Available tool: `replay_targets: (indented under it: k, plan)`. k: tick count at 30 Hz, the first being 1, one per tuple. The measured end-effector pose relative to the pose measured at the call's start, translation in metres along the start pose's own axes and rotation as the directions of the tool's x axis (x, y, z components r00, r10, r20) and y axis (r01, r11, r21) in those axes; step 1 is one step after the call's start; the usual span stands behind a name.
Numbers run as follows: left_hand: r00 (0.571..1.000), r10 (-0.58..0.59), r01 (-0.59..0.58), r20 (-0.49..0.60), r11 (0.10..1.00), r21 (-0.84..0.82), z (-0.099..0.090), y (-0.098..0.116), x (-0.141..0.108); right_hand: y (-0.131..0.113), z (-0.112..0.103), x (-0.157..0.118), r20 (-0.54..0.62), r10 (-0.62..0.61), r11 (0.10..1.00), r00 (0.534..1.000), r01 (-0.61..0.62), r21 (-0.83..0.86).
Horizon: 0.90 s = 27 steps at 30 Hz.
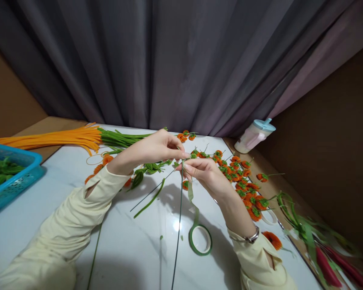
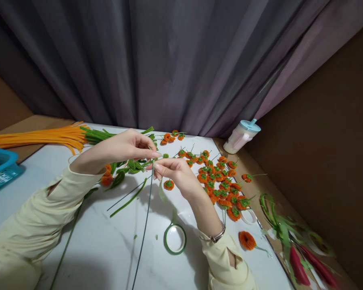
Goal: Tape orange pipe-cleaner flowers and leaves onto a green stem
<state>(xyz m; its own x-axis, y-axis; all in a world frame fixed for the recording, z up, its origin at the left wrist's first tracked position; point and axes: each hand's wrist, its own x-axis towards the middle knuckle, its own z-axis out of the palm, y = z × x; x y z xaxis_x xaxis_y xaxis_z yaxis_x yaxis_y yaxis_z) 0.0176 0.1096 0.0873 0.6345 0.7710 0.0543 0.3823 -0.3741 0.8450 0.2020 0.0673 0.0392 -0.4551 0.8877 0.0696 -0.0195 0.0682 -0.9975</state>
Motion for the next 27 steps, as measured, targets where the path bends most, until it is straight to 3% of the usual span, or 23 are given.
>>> replay_targets:
  k: [6,10,12,15,19,23,27]
  plan:
    - [1.0,0.006,-0.006,-0.008,0.999,0.04,0.002,-0.003,0.001,-0.015,0.003,-0.009,-0.095,0.002,0.934,0.995,-0.036,-0.357]
    - [1.0,-0.005,0.007,-0.029,0.999,0.038,0.004,-0.001,0.001,-0.021,0.007,-0.012,-0.108,-0.086,0.86,0.99,0.018,-0.51]
    - [0.999,0.004,-0.003,-0.039,1.0,0.019,0.005,0.001,0.0,-0.018,0.005,-0.011,-0.111,-0.083,0.893,0.99,0.024,-0.45]
    - [0.999,0.033,-0.034,-0.038,0.999,-0.031,0.005,0.002,-0.001,-0.007,0.001,-0.006,-0.053,-0.033,0.983,0.998,0.023,-0.182]
    - [0.998,0.058,-0.057,0.004,0.995,-0.082,0.002,0.003,-0.002,0.003,-0.002,0.0,0.038,0.0,0.997,0.999,-0.003,0.083]
    - [0.999,0.025,-0.022,0.037,0.996,-0.081,0.001,0.006,-0.003,0.001,0.001,-0.001,0.021,0.014,0.993,1.0,-0.016,0.118]
    - [0.998,0.016,-0.014,-0.053,0.999,0.038,0.003,0.01,-0.006,-0.005,0.003,-0.005,-0.006,0.059,0.993,0.998,-0.058,0.104]
